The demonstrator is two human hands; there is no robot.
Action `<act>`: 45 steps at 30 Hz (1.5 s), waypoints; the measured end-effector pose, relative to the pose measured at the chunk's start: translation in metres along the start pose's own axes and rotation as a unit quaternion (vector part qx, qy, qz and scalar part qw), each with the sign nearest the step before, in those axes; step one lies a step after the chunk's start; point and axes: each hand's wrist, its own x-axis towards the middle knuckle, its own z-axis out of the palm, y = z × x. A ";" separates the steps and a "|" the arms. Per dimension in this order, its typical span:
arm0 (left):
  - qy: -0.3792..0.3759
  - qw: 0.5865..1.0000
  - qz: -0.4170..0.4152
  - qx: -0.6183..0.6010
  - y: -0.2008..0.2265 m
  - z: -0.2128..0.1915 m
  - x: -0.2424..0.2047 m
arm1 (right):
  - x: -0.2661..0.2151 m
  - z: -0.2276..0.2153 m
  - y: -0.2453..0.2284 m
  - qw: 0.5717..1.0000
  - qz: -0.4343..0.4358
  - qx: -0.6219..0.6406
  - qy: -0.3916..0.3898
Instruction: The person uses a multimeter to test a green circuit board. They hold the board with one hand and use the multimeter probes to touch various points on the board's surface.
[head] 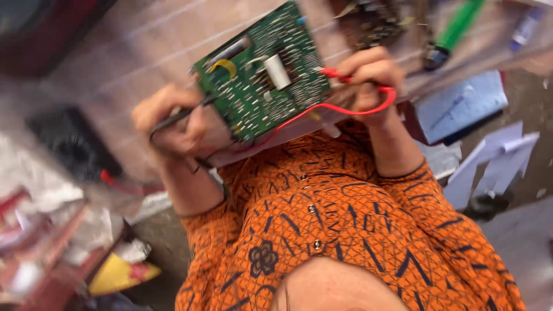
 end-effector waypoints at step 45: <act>0.014 0.998 -0.035 -0.059 0.001 0.002 0.003 | -0.004 0.003 0.005 0.999 -0.017 0.026 0.024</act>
